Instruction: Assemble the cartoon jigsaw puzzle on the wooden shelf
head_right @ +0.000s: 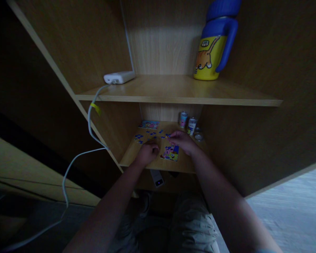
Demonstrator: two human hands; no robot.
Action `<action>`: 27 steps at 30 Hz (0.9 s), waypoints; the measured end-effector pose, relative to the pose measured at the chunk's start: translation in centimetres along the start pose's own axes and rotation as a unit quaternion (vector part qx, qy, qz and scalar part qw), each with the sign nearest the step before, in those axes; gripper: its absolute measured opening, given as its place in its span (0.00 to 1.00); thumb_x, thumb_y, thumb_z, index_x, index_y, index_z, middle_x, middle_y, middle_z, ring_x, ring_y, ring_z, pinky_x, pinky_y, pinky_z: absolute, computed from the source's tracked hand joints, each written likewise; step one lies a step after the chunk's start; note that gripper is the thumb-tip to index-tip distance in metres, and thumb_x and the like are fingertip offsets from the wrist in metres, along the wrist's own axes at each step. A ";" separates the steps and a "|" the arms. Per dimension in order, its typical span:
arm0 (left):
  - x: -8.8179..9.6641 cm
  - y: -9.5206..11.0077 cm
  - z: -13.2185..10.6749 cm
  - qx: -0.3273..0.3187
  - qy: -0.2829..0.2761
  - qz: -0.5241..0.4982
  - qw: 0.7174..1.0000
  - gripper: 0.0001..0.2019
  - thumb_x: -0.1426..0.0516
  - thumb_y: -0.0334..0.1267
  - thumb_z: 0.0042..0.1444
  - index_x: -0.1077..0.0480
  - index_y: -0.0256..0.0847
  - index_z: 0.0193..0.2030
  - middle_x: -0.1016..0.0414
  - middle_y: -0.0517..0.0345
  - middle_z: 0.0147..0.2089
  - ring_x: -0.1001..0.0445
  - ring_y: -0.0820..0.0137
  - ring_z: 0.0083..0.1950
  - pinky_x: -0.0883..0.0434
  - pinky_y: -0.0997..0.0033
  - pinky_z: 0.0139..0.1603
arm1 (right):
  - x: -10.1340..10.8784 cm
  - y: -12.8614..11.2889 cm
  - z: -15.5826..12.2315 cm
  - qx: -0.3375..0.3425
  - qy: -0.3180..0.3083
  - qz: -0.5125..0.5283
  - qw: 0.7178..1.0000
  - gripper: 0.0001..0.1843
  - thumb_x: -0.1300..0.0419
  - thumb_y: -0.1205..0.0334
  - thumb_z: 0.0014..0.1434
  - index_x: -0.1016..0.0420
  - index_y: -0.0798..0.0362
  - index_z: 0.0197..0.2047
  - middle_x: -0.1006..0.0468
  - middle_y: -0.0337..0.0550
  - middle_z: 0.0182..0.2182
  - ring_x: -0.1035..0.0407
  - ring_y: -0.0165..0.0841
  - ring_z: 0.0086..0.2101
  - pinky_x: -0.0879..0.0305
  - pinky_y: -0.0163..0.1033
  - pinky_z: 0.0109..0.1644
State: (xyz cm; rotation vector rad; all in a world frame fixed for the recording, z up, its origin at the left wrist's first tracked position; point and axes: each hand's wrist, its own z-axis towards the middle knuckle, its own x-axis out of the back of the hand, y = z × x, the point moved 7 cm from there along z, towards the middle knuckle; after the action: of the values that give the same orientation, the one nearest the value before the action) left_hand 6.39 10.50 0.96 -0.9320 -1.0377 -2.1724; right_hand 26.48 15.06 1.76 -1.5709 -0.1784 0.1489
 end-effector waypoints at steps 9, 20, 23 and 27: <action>0.0 0.0 0.0 0.001 -0.005 0.007 1.000 0.13 0.42 0.24 0.61 0.22 0.43 0.30 0.18 0.54 0.35 0.19 0.61 0.42 0.23 0.61 0.55 | 2.8 -0.8 -3.3 0.041 0.030 -0.211 0.976 0.12 0.27 0.53 0.57 0.21 0.50 0.38 0.16 0.40 0.35 0.24 0.35 0.35 0.30 0.39 0.41; 0.0 -0.1 0.0 0.020 -0.013 0.014 1.000 0.13 0.42 0.24 0.61 0.20 0.42 0.31 0.16 0.52 0.38 0.18 0.61 0.44 0.23 0.62 0.55 | 3.5 0.0 -2.2 -0.026 -0.005 -0.664 0.747 0.16 0.42 0.64 0.71 0.13 0.55 0.51 0.13 0.59 0.51 0.19 0.44 0.47 0.30 0.41 0.46; 0.0 -0.1 0.0 0.027 -0.014 0.020 0.999 0.13 0.42 0.24 0.62 0.20 0.42 0.32 0.16 0.52 0.38 0.18 0.61 0.43 0.23 0.62 0.54 | 1.4 -0.9 0.6 0.008 -0.003 -0.682 0.731 0.20 0.46 0.65 0.73 0.15 0.56 0.57 0.15 0.59 0.56 0.20 0.43 0.51 0.30 0.40 0.52; 0.0 0.0 -0.1 0.034 -0.012 0.030 0.999 0.13 0.42 0.25 0.61 0.19 0.41 0.32 0.15 0.51 0.38 0.17 0.59 0.44 0.22 0.61 0.54 | -1.2 -0.9 3.9 0.049 -0.030 -0.692 0.719 0.23 0.47 0.65 0.75 0.17 0.55 0.64 0.18 0.59 0.61 0.22 0.43 0.56 0.32 0.40 0.60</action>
State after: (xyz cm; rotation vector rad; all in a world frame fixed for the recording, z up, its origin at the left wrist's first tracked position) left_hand 6.34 10.46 0.92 -0.9475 -1.0743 -2.0683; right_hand 24.50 18.65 2.65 -0.9717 -1.3163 -0.9624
